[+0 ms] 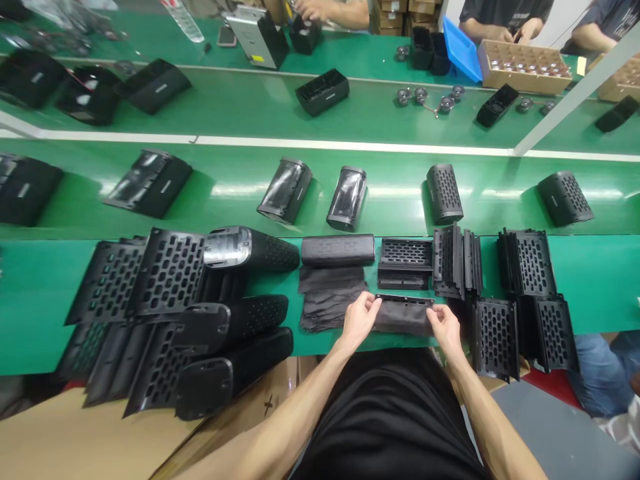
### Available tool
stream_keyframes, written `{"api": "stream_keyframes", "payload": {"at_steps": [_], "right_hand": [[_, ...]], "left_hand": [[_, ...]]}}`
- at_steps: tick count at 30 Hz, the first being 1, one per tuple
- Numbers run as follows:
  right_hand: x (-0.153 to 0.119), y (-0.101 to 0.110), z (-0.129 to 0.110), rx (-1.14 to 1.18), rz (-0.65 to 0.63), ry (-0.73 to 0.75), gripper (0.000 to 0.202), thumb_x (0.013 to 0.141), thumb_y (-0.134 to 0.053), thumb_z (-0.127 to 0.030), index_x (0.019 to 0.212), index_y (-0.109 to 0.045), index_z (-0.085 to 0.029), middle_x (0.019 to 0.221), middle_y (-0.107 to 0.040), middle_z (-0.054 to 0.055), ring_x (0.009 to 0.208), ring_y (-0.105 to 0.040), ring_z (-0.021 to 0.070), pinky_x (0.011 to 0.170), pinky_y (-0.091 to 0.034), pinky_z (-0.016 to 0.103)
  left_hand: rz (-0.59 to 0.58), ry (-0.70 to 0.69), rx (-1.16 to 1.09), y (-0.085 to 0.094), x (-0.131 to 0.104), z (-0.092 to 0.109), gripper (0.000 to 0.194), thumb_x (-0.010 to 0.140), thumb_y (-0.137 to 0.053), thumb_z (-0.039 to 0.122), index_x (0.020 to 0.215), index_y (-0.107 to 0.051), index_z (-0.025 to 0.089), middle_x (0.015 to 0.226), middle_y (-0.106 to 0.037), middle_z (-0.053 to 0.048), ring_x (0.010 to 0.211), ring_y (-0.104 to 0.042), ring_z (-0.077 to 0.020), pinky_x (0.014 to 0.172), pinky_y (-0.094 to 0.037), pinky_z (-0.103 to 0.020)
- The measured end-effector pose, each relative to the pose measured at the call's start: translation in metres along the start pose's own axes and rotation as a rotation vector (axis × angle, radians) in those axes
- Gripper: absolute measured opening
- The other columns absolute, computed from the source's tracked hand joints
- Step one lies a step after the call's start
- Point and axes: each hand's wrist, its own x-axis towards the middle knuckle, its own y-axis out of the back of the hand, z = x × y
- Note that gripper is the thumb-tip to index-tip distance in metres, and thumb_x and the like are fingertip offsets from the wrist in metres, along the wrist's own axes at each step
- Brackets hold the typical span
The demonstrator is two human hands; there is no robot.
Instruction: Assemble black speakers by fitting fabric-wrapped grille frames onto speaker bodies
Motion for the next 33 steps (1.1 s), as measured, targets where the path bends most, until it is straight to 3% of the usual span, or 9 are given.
{"api": "stream_keyframes", "payload": {"at_steps": [5, 9, 13, 21, 33], "right_hand": [[-0.01, 0.011, -0.029, 0.139, -0.138, 0.007, 0.051, 0.071, -0.075, -0.068, 0.085, -0.064, -0.02, 0.066, -0.063, 0.001, 0.055, -0.054, 0.0171, 0.053, -0.044, 0.029], [-0.013, 0.015, -0.05, 0.197, -0.163, 0.032, 0.057, 0.069, -0.079, -0.072, 0.088, -0.065, -0.02, 0.063, -0.06, -0.001, 0.053, -0.05, 0.0157, 0.051, -0.041, 0.028], [-0.013, 0.015, -0.062, 0.217, -0.162, 0.062, 0.059, 0.066, -0.08, -0.076, 0.078, -0.062, -0.021, 0.064, -0.058, -0.001, 0.055, -0.049, 0.0149, 0.051, -0.039, 0.027], [-0.013, 0.015, -0.074, 0.223, -0.134, 0.104, 0.057, 0.069, -0.077, -0.075, 0.073, -0.058, -0.022, 0.065, -0.055, -0.002, 0.058, -0.047, 0.0149, 0.052, -0.038, 0.027], [-0.014, 0.014, -0.077, 0.26, -0.128, 0.123, 0.058, 0.069, -0.078, -0.076, 0.078, -0.058, -0.022, 0.068, -0.058, 0.0, 0.06, -0.051, 0.0159, 0.051, -0.039, 0.026]], "left_hand": [[-0.064, -0.02, -0.152, 0.02, -0.002, 0.012, 0.03, 0.078, -0.073, 0.047, 0.09, -0.064, 0.02, 0.066, -0.056, 0.005, 0.062, -0.051, -0.0139, 0.063, -0.04, -0.025], [-0.076, -0.029, -0.28, 0.031, -0.006, 0.025, 0.031, 0.078, -0.075, 0.047, 0.085, -0.065, 0.019, 0.07, -0.059, 0.003, 0.066, -0.052, -0.0131, 0.066, -0.041, -0.025], [-0.038, -0.043, -0.367, 0.035, -0.009, 0.034, 0.034, 0.075, -0.08, 0.049, 0.08, -0.065, 0.019, 0.073, -0.061, 0.001, 0.068, -0.053, -0.0135, 0.066, -0.042, -0.025], [-0.049, -0.056, -0.461, 0.032, -0.007, 0.042, 0.035, 0.072, -0.084, 0.045, 0.082, -0.064, 0.018, 0.071, -0.057, 0.003, 0.064, -0.048, -0.0109, 0.062, -0.037, -0.022], [-0.048, -0.069, -0.511, 0.036, -0.008, 0.041, 0.031, 0.075, -0.084, 0.042, 0.089, -0.069, 0.019, 0.079, -0.063, 0.001, 0.074, -0.055, -0.0149, 0.071, -0.043, -0.026]]}}
